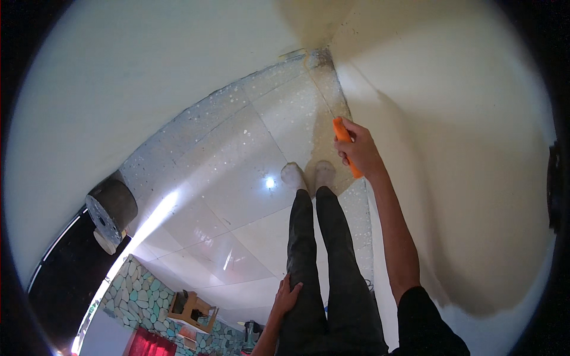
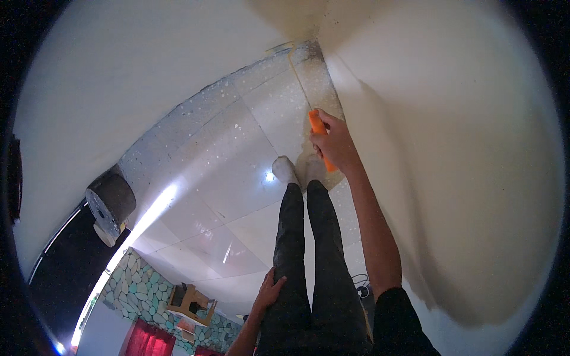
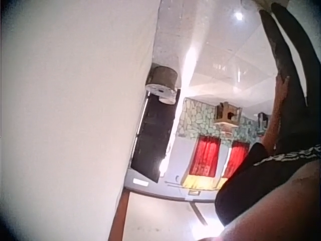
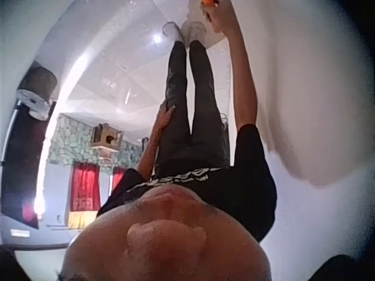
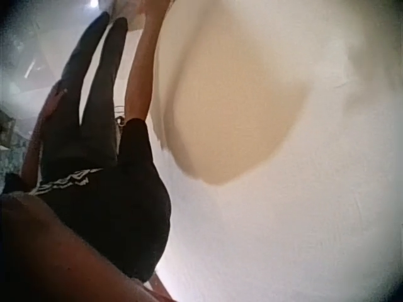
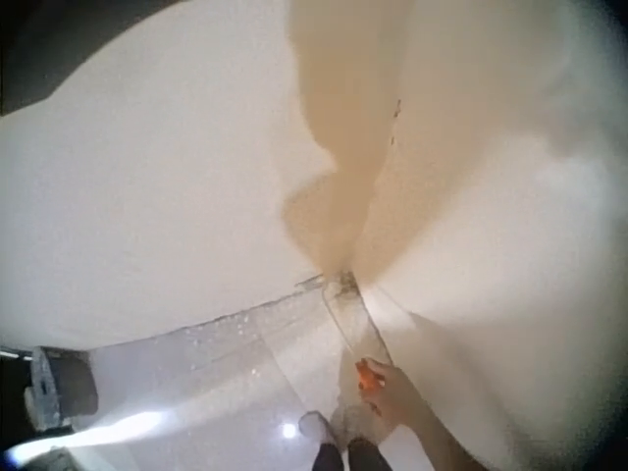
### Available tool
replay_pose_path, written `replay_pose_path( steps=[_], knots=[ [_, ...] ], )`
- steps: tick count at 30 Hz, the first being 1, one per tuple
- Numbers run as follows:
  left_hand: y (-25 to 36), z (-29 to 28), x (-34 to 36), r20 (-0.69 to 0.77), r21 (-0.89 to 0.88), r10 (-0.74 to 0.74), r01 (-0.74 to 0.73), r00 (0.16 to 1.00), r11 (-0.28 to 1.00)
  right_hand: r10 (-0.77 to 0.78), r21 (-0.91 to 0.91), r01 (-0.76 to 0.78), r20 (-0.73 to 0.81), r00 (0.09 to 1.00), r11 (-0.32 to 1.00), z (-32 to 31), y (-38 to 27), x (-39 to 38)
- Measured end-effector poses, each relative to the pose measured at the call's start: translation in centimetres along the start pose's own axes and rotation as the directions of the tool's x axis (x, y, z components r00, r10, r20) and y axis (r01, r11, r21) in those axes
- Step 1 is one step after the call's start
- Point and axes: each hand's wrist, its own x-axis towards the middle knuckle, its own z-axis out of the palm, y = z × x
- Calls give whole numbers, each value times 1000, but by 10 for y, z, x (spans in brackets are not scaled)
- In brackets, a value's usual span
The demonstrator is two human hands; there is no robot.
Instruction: Apply paint to a wall using a roller.
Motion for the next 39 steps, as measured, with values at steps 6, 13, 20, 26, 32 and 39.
replay_pose_path(
  steps=[6, 13, 20, 26, 32, 39],
  knots=[
    [-4, -10, -2, -12, 19, -5, 5, 1000, 1000, -34, -70, 32, -21, 999, 997, 25, 13, -35],
    [0, -3, 1, 6, 28, -3, 3, 1000, 1000, 19, -246, -6, 48, 999, 969, 3, -11, 7],
    [-8, -8, -3, -2, 25, -21, 21, 1000, 999, -257, -449, 227, -6, 966, 864, 24, -11, -38],
    [-5, 1, 1, 7, 14, 13, -13, 1000, 1000, 5, -177, 0, 31, 1000, 984, 21, -10, 13],
    [-14, -3, -2, -11, 9, -16, 16, 1000, 1000, -5, 12, 5, -20, 1000, 1000, 39, -27, -58],
    [-3, 6, 2, 10, 3, -13, 12, 1000, 1000, -33, 37, 34, -39, 999, 999, 31, 10, 14]
  ],
)
